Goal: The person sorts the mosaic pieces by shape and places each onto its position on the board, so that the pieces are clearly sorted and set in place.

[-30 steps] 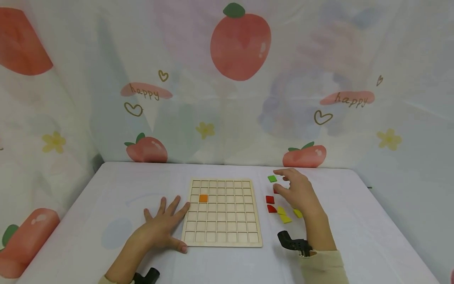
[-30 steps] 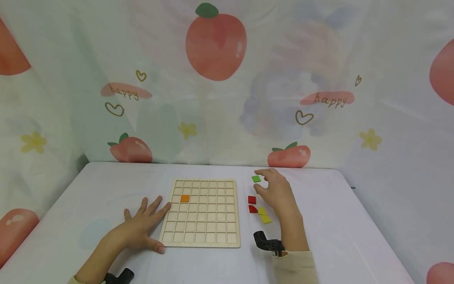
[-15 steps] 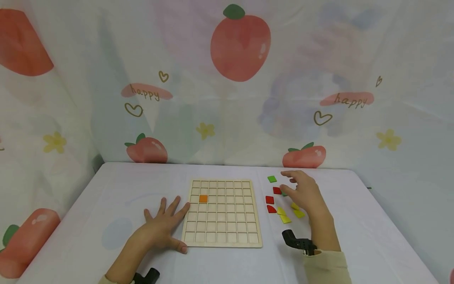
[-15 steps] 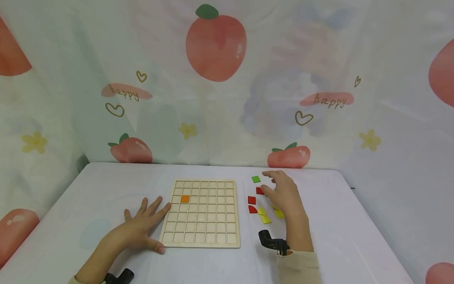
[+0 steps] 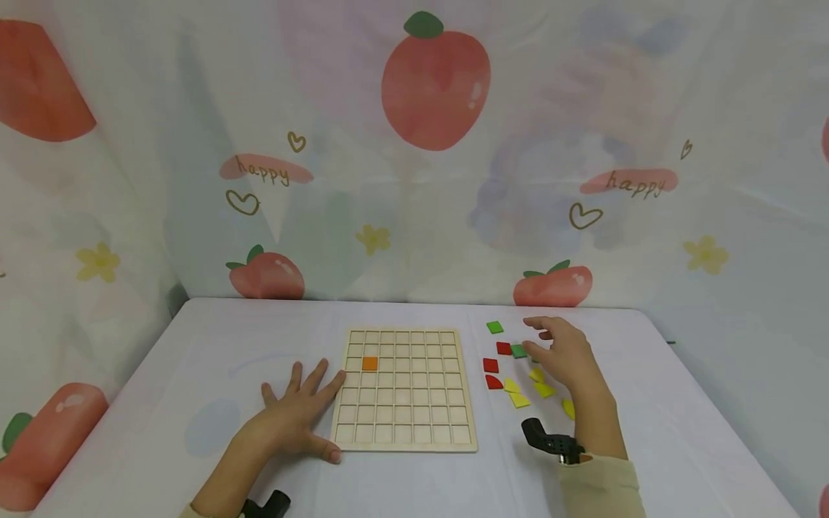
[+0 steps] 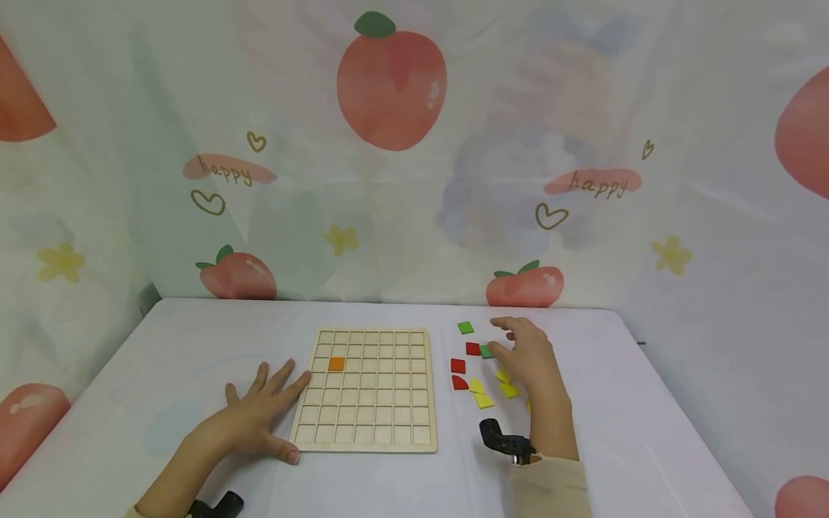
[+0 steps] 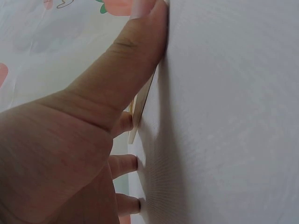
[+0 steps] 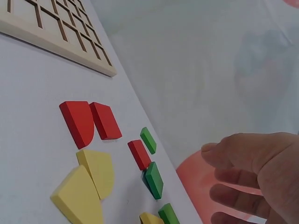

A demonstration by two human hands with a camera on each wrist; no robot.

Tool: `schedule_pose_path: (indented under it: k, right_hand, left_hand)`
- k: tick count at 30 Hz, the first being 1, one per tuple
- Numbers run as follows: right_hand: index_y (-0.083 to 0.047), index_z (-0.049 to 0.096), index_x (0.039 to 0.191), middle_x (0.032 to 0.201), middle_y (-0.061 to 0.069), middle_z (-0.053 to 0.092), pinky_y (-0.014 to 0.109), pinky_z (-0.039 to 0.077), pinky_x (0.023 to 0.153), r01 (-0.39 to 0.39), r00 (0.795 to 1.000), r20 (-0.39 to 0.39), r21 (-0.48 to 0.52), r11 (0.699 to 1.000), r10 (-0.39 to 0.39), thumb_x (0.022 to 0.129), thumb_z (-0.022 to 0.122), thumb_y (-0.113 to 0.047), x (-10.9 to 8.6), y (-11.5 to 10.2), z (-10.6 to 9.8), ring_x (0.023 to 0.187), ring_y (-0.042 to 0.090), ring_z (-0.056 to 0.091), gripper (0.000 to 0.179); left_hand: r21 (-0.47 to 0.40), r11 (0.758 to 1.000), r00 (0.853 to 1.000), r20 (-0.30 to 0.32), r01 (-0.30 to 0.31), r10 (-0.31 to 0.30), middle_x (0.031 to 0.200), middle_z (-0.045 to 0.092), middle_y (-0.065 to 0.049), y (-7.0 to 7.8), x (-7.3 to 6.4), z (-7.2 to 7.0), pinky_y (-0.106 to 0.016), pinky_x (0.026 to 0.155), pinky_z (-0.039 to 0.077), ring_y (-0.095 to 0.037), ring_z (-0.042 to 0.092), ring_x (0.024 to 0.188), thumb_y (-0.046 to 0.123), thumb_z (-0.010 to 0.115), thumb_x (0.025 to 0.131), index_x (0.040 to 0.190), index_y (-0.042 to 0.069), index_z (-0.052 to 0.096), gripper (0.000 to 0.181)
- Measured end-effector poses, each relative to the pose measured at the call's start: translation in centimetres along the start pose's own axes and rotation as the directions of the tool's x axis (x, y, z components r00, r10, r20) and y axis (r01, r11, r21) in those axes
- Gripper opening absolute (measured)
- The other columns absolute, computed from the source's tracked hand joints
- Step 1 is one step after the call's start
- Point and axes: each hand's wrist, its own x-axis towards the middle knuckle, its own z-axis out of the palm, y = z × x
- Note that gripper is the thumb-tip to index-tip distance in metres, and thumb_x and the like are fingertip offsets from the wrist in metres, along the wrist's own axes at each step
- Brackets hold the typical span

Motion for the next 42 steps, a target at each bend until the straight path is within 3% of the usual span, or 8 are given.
schedule_pose_path:
  k: [22,32,42]
  right_hand:
    - [-0.012,0.056,0.140,0.138,0.020,0.055,0.060,0.047,0.096,-0.168,0.981,0.106,0.028,0.985,0.164,0.095,0.066,-0.024,-0.1,2.1,0.4,0.124,0.041,0.049,0.048]
    - [-0.011,0.058,0.138,0.136,0.021,0.057,0.059,0.047,0.097,-0.186,0.973,0.143,0.007,0.983,0.183,0.094,0.066,-0.019,0.2,3.2,1.2,0.123,0.041,0.051,0.046]
    - [-0.009,0.061,0.136,0.134,0.024,0.057,0.061,0.044,0.100,-0.173,0.972,0.154,-0.028,0.985,0.175,0.092,0.070,-0.019,0.1,2.9,1.3,0.121,0.041,0.051,0.046]
  left_hand:
    - [-0.003,1.000,1.000,0.007,-0.011,0.011,0.167,0.010,-0.015,0.0,-0.1,0.0,-0.090,0.093,-0.002,-0.056,-0.003,0.148,0.072,0.080,0.051,0.159,0.026,0.027,0.129]
    - [0.001,1.000,1.000,0.012,-0.008,0.008,0.167,0.011,-0.016,-0.1,-0.2,0.0,-0.090,0.093,-0.001,-0.057,-0.002,0.147,0.072,0.081,0.051,0.159,0.025,0.027,0.129]
    - [0.005,1.000,1.000,0.004,-0.012,0.012,0.167,0.011,-0.016,0.0,-0.2,-0.1,-0.090,0.093,-0.001,-0.056,-0.002,0.147,0.071,0.080,0.052,0.159,0.025,0.027,0.129]
